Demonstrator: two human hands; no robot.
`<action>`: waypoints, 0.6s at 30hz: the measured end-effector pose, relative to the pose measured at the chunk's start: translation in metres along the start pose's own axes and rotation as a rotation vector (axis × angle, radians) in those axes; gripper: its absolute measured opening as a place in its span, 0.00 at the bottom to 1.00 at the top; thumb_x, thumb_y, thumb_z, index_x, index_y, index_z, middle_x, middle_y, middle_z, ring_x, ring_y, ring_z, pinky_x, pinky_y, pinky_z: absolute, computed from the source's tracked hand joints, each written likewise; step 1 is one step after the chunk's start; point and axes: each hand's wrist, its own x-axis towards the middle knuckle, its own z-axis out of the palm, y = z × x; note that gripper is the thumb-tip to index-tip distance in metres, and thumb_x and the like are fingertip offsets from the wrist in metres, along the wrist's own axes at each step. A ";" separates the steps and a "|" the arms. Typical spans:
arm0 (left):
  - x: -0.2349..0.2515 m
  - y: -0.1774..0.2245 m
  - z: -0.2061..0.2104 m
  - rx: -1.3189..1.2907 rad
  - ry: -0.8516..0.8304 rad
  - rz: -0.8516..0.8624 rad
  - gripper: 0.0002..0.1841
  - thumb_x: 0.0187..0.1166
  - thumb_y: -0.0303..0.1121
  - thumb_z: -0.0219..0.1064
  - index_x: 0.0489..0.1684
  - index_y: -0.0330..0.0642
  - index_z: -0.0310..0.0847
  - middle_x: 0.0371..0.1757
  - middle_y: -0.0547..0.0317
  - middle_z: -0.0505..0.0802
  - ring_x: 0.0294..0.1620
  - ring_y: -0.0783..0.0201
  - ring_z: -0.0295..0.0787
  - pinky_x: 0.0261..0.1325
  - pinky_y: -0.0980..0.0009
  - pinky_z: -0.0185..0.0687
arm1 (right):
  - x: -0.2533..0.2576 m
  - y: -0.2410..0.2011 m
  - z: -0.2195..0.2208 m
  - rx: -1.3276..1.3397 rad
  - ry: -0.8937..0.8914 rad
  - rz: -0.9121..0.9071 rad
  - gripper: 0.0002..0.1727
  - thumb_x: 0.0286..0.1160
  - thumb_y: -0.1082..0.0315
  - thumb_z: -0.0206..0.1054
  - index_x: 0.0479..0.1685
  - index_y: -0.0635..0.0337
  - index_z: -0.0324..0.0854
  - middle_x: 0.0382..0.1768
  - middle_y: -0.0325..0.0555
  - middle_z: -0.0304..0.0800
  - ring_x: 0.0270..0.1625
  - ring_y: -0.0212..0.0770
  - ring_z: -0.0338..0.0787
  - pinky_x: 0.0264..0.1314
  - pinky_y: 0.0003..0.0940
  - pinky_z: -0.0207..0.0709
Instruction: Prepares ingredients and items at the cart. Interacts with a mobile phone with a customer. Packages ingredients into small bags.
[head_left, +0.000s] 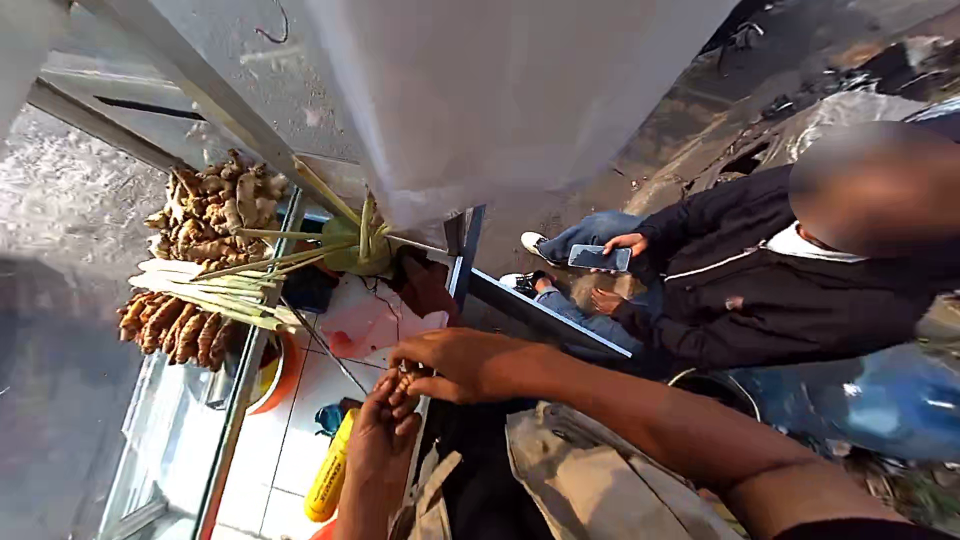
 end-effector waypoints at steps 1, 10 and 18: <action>0.002 -0.003 0.000 0.148 -0.025 0.003 0.21 0.93 0.38 0.42 0.50 0.42 0.85 0.24 0.66 0.85 0.17 0.77 0.77 0.18 0.84 0.73 | -0.010 0.005 0.001 -0.002 0.018 0.041 0.19 0.86 0.64 0.64 0.68 0.66 0.77 0.54 0.57 0.88 0.58 0.52 0.89 0.68 0.48 0.79; 0.002 -0.011 0.010 0.803 -0.278 0.184 0.07 0.83 0.30 0.65 0.51 0.40 0.83 0.36 0.64 0.89 0.21 0.80 0.75 0.21 0.85 0.70 | -0.054 0.013 0.016 -0.005 0.097 0.127 0.20 0.84 0.62 0.66 0.67 0.64 0.76 0.51 0.54 0.88 0.56 0.48 0.88 0.66 0.44 0.79; -0.028 0.021 -0.009 0.980 -0.221 0.374 0.08 0.79 0.26 0.69 0.51 0.36 0.84 0.38 0.65 0.90 0.25 0.79 0.78 0.27 0.83 0.73 | -0.020 0.015 0.042 -0.015 0.202 -0.087 0.22 0.80 0.53 0.71 0.63 0.58 0.78 0.47 0.39 0.89 0.47 0.28 0.88 0.55 0.23 0.83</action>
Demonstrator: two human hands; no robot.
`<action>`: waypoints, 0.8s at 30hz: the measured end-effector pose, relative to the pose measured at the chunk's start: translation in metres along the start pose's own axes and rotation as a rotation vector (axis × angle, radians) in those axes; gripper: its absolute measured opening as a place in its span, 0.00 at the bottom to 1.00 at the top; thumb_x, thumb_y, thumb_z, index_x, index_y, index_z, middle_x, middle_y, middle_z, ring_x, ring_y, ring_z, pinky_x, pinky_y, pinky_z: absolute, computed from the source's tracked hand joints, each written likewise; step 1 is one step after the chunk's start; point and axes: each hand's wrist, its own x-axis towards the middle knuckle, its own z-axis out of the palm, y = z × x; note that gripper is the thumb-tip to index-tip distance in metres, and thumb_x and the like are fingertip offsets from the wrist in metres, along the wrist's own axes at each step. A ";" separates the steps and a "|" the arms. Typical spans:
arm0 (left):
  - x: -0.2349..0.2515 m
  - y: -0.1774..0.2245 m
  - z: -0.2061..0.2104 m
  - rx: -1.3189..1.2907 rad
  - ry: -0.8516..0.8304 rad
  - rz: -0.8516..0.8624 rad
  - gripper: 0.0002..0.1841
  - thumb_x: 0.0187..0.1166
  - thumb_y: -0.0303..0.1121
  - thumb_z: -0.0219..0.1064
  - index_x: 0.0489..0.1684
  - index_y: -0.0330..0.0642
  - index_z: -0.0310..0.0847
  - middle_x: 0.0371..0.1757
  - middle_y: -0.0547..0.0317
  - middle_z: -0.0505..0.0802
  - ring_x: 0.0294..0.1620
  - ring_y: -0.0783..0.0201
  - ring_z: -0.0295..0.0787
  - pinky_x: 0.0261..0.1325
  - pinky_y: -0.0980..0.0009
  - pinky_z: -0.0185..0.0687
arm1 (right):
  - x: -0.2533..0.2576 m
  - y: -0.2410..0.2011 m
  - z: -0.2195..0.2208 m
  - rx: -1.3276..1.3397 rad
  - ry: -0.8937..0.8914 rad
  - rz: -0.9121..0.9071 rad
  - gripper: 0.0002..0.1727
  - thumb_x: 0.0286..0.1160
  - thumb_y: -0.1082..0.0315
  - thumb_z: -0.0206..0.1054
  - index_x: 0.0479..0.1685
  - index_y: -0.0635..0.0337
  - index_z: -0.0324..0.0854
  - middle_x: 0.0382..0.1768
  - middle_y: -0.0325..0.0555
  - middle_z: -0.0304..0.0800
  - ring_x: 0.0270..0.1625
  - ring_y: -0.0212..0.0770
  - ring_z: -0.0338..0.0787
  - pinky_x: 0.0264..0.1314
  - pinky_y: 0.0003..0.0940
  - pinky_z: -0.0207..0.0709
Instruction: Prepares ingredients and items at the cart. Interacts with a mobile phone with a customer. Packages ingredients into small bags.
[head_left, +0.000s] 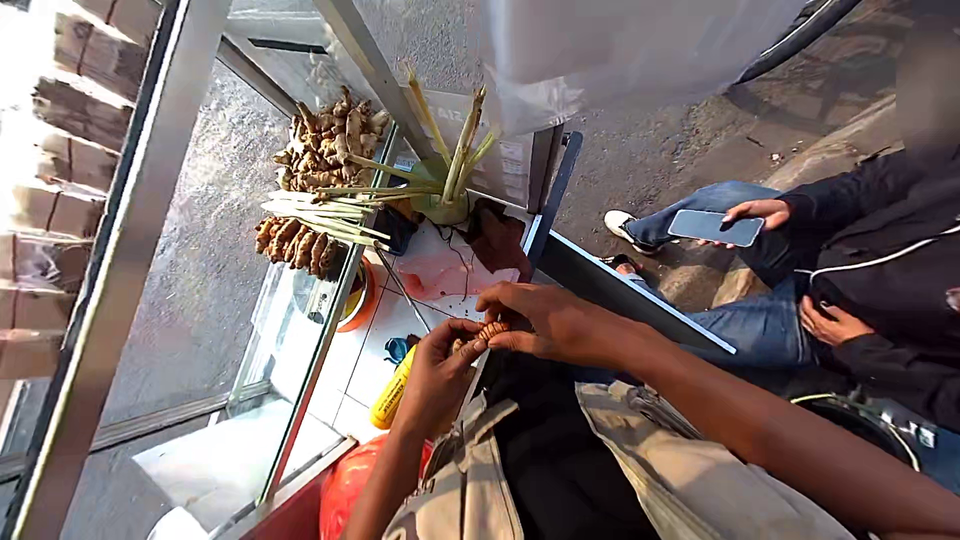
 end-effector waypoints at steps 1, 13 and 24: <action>-0.004 0.001 -0.004 0.012 0.020 0.006 0.07 0.80 0.26 0.68 0.51 0.36 0.84 0.38 0.65 0.90 0.26 0.79 0.78 0.27 0.83 0.73 | 0.004 -0.002 0.003 0.002 -0.009 -0.005 0.23 0.79 0.52 0.71 0.64 0.57 0.79 0.50 0.40 0.89 0.48 0.29 0.88 0.56 0.25 0.83; -0.024 0.083 -0.225 0.285 0.851 0.036 0.12 0.90 0.38 0.60 0.60 0.44 0.83 0.48 0.65 0.92 0.24 0.79 0.75 0.26 0.82 0.69 | 0.004 0.006 -0.004 -0.118 0.002 0.041 0.27 0.78 0.48 0.68 0.66 0.60 0.83 0.59 0.52 0.89 0.56 0.46 0.91 0.60 0.43 0.86; 0.090 0.023 -0.312 0.516 0.933 -0.196 0.24 0.88 0.48 0.62 0.67 0.36 0.81 0.57 0.44 0.89 0.43 0.58 0.82 0.47 0.56 0.78 | -0.023 0.026 -0.003 -0.124 -0.045 0.152 0.26 0.81 0.47 0.66 0.65 0.59 0.83 0.57 0.51 0.89 0.56 0.45 0.90 0.63 0.40 0.84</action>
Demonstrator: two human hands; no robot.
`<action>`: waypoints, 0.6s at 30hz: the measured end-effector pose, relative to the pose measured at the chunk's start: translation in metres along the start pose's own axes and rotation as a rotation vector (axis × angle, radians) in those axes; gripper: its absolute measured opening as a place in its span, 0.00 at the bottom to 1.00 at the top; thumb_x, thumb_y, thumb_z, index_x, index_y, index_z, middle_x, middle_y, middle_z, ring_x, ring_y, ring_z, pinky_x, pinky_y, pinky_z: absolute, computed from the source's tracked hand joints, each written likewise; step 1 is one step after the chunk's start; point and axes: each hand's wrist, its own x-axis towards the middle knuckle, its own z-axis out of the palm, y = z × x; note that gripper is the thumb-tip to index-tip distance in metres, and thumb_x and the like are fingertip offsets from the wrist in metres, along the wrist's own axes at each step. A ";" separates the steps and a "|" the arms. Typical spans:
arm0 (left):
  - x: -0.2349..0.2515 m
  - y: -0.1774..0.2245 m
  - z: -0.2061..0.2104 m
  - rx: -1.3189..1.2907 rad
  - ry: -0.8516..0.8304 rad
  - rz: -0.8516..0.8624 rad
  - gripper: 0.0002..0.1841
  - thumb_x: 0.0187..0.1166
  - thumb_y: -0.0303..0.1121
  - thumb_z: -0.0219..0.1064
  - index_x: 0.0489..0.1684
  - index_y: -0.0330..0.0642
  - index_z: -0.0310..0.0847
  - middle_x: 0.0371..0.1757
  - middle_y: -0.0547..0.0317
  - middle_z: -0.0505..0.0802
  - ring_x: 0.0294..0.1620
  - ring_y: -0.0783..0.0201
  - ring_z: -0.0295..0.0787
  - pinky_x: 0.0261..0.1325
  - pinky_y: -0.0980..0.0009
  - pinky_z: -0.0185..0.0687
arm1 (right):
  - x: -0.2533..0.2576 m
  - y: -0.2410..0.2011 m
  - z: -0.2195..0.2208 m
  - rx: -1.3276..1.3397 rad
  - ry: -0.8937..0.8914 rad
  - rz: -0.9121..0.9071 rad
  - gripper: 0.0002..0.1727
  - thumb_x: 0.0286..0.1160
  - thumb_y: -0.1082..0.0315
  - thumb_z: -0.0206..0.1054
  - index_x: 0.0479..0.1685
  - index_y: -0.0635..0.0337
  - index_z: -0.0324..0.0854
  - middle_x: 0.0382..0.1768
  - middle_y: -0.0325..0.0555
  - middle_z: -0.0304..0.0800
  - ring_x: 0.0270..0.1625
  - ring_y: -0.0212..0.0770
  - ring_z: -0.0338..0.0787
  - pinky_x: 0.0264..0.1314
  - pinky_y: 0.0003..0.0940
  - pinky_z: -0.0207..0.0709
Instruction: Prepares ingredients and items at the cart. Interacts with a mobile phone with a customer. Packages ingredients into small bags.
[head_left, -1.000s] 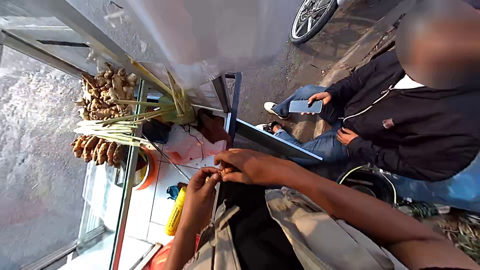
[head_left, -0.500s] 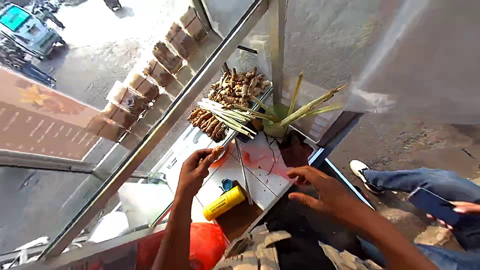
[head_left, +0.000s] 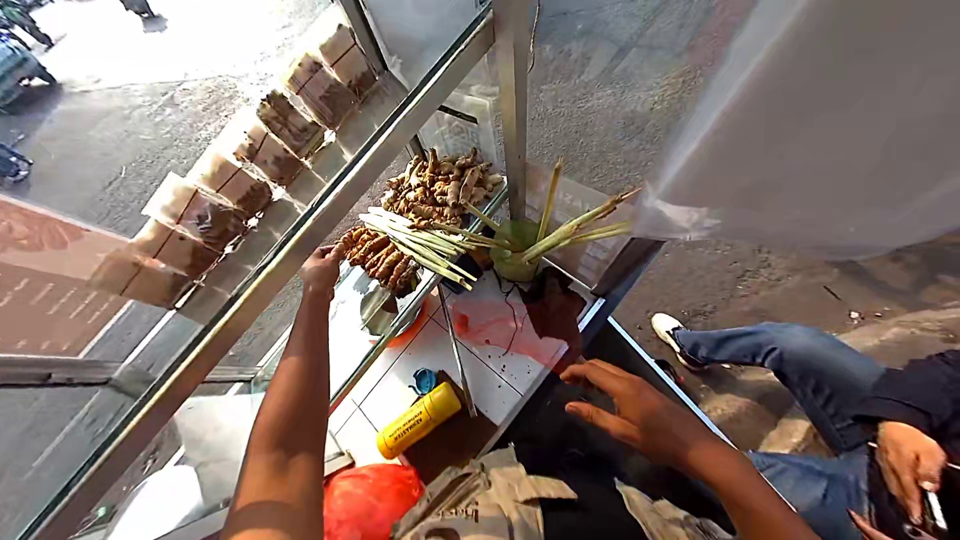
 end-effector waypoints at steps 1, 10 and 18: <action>-0.010 0.009 0.006 0.057 0.035 0.015 0.23 0.88 0.46 0.62 0.66 0.32 0.82 0.56 0.39 0.90 0.44 0.54 0.84 0.46 0.54 0.79 | -0.001 0.001 0.000 0.001 0.001 0.010 0.26 0.81 0.47 0.65 0.65 0.58 0.83 0.57 0.51 0.89 0.56 0.44 0.90 0.63 0.40 0.84; 0.014 -0.006 0.003 0.088 -0.098 -0.098 0.23 0.87 0.49 0.64 0.69 0.42 0.84 0.60 0.44 0.90 0.52 0.52 0.86 0.55 0.47 0.78 | 0.007 0.000 0.003 0.000 -0.055 0.057 0.27 0.81 0.45 0.64 0.66 0.55 0.82 0.57 0.47 0.89 0.55 0.40 0.89 0.60 0.36 0.83; -0.006 0.002 -0.011 -0.351 -0.020 -0.206 0.21 0.94 0.48 0.42 0.50 0.50 0.80 0.28 0.69 0.79 0.21 0.73 0.72 0.26 0.76 0.70 | 0.016 -0.002 0.004 0.011 -0.081 0.038 0.26 0.81 0.46 0.65 0.66 0.56 0.83 0.57 0.47 0.89 0.55 0.40 0.90 0.60 0.35 0.84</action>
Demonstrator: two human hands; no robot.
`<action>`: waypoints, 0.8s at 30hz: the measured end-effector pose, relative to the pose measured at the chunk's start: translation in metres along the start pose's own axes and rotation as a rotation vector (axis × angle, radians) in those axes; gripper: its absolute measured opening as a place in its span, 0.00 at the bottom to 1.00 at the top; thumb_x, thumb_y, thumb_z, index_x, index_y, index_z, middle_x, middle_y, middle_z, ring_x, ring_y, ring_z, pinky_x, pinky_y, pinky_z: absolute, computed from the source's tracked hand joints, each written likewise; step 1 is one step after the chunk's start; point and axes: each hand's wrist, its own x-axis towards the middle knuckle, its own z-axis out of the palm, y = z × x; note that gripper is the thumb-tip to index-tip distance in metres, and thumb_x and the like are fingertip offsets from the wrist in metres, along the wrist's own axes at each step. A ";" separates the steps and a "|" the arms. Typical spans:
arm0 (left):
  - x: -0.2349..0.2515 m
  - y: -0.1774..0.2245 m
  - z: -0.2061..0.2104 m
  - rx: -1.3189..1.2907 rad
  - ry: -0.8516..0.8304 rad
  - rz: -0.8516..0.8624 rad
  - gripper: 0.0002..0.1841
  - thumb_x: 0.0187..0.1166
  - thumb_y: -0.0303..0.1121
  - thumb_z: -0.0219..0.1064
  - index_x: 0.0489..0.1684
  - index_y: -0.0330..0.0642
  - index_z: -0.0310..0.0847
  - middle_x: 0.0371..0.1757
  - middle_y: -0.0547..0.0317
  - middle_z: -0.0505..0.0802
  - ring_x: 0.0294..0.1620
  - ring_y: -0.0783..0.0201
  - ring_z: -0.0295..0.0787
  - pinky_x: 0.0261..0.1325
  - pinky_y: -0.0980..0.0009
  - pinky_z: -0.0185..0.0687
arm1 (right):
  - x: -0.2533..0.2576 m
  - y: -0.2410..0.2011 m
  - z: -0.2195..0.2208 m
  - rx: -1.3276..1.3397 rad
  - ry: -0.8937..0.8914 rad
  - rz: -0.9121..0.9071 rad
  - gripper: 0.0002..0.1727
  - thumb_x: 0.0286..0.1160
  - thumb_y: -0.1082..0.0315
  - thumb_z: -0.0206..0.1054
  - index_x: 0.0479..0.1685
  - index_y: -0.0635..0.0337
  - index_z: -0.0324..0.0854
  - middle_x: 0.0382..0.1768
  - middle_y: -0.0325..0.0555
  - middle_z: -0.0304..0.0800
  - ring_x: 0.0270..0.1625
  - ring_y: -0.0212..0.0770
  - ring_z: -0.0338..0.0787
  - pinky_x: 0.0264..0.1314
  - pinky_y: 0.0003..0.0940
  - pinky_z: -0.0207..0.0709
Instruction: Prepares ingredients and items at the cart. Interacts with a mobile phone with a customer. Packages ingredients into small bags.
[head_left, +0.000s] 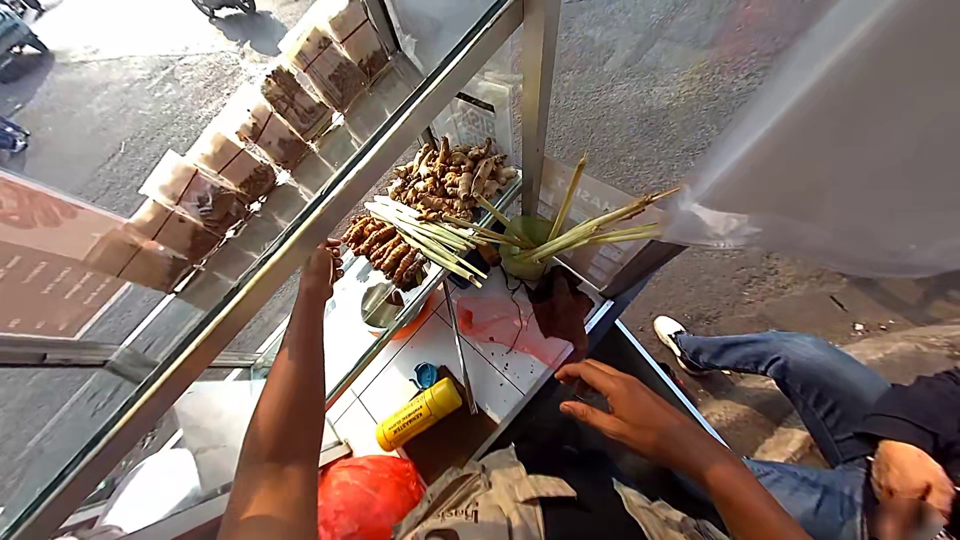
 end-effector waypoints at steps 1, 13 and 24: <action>-0.004 0.003 -0.003 -0.130 -0.060 -0.017 0.16 0.93 0.45 0.42 0.50 0.54 0.76 0.27 0.72 0.81 0.20 0.75 0.74 0.24 0.78 0.71 | 0.000 0.002 0.000 0.001 -0.001 0.004 0.26 0.81 0.45 0.65 0.66 0.56 0.83 0.57 0.48 0.89 0.55 0.40 0.90 0.60 0.35 0.84; -0.023 0.022 -0.010 -0.489 -0.317 -0.136 0.21 0.94 0.53 0.35 0.47 0.54 0.73 0.31 0.69 0.85 0.26 0.75 0.82 0.32 0.81 0.81 | -0.003 0.011 0.010 0.031 -0.094 0.050 0.25 0.80 0.51 0.67 0.67 0.58 0.82 0.59 0.51 0.88 0.56 0.44 0.90 0.62 0.39 0.84; -0.038 0.037 0.006 -0.625 -0.120 -0.029 0.12 0.80 0.15 0.52 0.52 0.41 0.66 0.41 0.54 0.84 0.43 0.62 0.88 0.59 0.65 0.87 | -0.017 0.018 0.014 0.035 -0.143 0.110 0.24 0.80 0.55 0.67 0.67 0.61 0.82 0.60 0.56 0.88 0.56 0.48 0.90 0.63 0.43 0.83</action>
